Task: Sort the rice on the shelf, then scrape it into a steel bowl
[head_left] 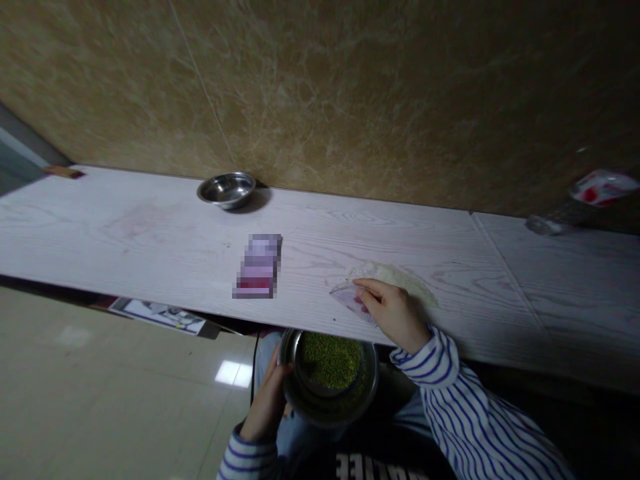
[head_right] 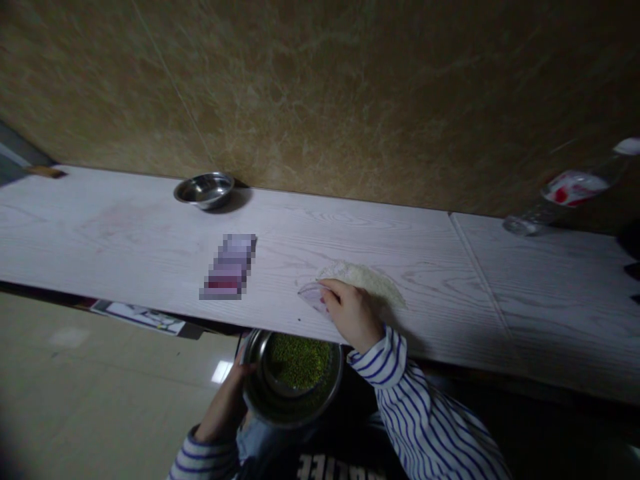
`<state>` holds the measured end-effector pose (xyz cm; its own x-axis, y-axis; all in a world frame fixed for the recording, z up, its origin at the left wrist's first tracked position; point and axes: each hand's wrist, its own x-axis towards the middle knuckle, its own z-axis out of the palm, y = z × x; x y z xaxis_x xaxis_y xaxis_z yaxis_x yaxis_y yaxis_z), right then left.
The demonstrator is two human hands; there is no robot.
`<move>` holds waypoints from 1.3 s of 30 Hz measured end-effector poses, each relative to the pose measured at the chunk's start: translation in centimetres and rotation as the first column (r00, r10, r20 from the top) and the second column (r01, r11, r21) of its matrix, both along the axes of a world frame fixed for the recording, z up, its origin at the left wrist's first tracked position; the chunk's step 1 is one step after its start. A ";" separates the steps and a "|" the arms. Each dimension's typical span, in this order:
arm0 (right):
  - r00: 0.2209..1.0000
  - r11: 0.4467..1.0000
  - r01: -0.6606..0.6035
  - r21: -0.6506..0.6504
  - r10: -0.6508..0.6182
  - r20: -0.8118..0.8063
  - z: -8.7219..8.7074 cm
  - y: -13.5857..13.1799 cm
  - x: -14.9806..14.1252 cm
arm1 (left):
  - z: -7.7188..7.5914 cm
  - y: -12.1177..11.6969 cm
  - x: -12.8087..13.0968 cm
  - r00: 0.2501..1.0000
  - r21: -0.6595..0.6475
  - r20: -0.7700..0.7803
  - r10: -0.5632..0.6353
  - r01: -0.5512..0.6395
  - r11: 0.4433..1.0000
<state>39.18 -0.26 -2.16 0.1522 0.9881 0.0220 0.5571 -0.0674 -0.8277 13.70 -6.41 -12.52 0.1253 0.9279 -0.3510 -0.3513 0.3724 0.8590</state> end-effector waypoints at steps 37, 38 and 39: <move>0.954 0.967 0.242 0.084 -0.253 0.159 -0.1 -1.5 2.0 | -4.3 1.6 -0.8 1.000 -0.099 -0.009 0.028 -0.029 0.995; 0.956 0.967 0.241 0.083 -0.251 0.152 0.0 -1.4 2.1 | -3.9 1.4 -0.7 0.999 -0.102 -0.005 0.034 -0.034 0.994; 0.958 0.968 0.236 0.085 -0.246 0.148 0.2 -1.3 1.9 | -3.5 1.2 -0.6 0.999 -0.104 -0.002 0.038 -0.038 0.994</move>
<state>41.13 -1.52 -1.98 0.3750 0.9181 0.1285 0.6541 -0.1638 -0.7385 13.13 -5.19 -15.99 0.0906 0.8904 -0.4462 -0.3669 0.4463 0.8162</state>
